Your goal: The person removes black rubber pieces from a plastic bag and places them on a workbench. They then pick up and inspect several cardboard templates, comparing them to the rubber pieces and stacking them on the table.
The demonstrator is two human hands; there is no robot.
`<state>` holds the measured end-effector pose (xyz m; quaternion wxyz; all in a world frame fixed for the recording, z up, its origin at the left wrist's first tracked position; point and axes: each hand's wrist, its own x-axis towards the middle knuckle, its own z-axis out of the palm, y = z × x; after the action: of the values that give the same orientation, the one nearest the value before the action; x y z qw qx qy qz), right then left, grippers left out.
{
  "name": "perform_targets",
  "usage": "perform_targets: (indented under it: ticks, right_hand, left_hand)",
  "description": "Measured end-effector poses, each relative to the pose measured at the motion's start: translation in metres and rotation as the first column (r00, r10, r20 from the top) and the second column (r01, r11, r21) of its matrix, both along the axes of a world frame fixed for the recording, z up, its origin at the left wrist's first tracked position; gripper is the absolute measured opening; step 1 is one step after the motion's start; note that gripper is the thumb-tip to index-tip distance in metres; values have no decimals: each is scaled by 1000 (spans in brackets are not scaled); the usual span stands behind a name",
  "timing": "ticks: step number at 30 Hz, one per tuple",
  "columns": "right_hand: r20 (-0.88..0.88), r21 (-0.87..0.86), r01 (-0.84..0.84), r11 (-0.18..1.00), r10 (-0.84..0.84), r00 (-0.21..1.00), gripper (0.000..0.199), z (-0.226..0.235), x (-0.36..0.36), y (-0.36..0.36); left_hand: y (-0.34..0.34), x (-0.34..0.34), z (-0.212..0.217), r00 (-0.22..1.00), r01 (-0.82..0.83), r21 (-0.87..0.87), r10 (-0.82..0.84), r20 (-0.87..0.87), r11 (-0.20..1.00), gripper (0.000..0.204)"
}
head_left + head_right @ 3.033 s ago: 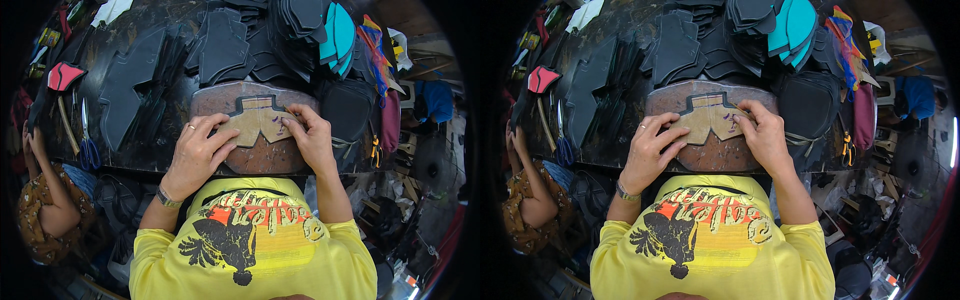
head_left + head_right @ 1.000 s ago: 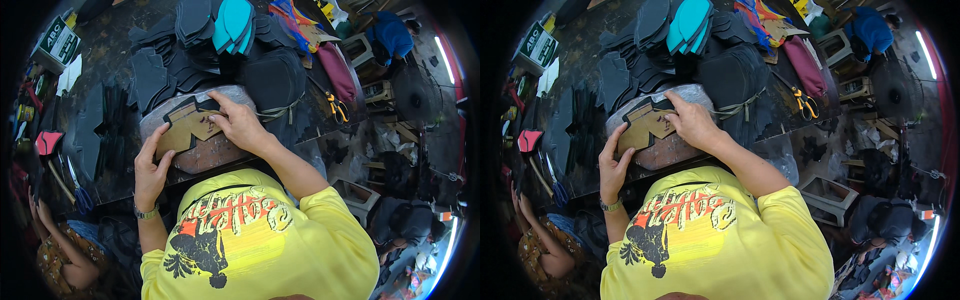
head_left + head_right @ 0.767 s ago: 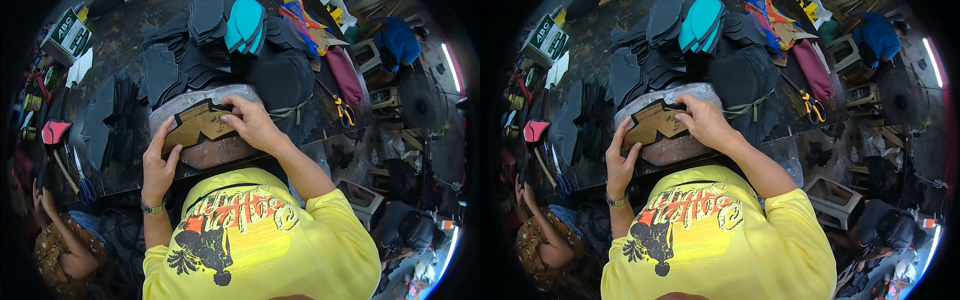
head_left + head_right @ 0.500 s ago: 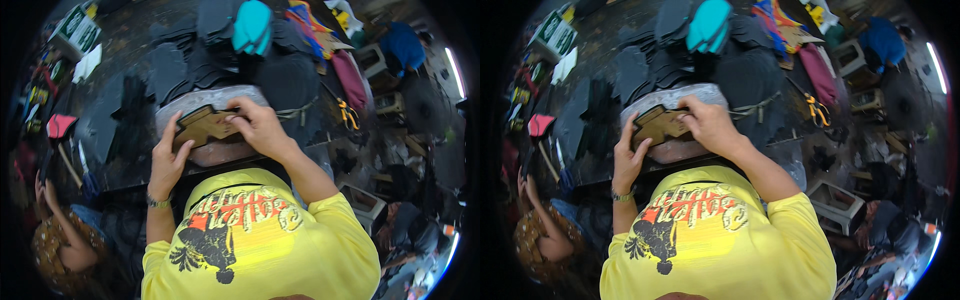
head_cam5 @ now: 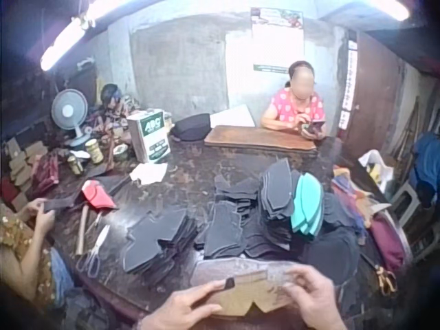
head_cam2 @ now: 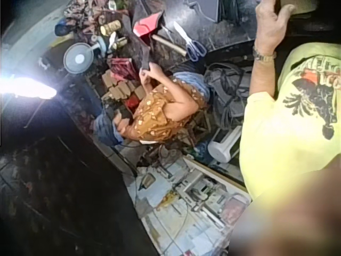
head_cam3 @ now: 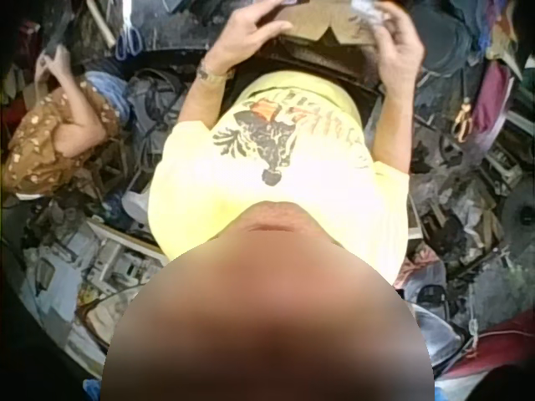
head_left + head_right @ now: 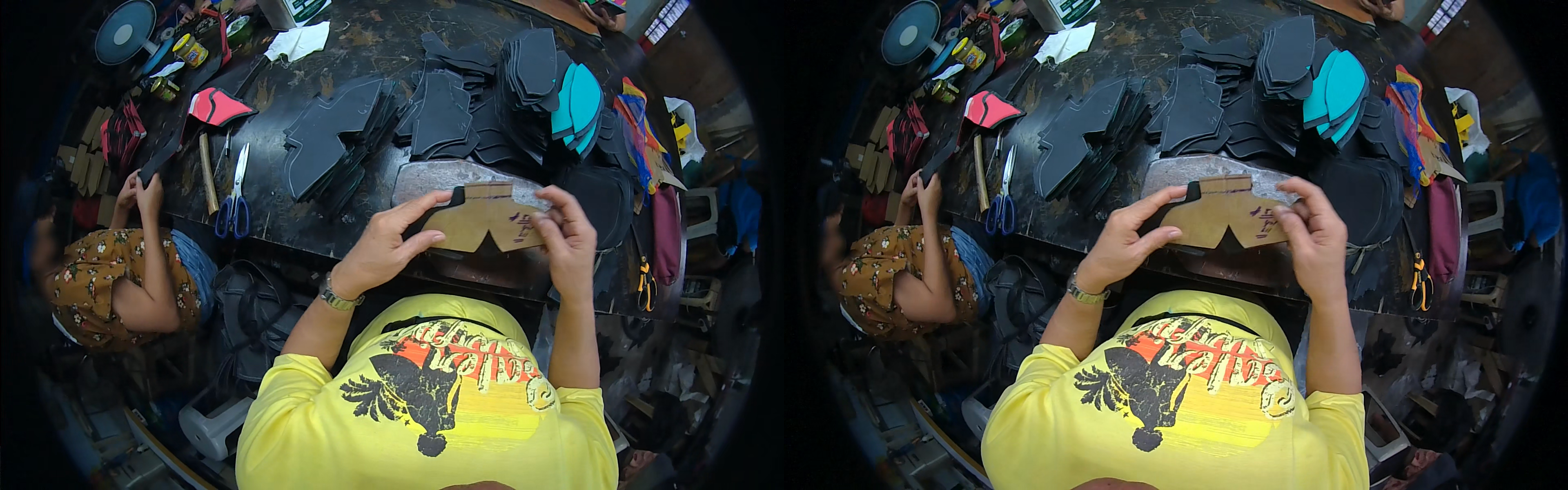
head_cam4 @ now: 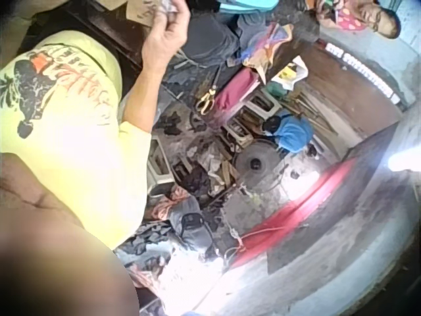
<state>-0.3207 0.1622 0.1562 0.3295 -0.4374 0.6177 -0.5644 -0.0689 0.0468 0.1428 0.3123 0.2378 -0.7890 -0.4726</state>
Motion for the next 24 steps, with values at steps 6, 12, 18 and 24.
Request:
perform_targets:
  ticks: [6,12,18,24]
  right_hand:
    - [209,-251,308,918,-259,943,27,28,-17,3]
    - [339,-202,384,901,-303,891,23,22,-24,10]
    - [291,-134,230,964,-183,939,21,9,-28,19]
    - [215,-129,121,984,-91,972,22,3,-27,24]
  left_hand:
    - [-17,46,53,864,-470,89,478,-159,878,39]
    - [-80,85,55,718,-685,-9,674,-172,728,40]
    - [-94,98,20,782,-607,-219,624,7,763,33]
    - [-101,107,11,695,-589,-382,687,210,712,31]
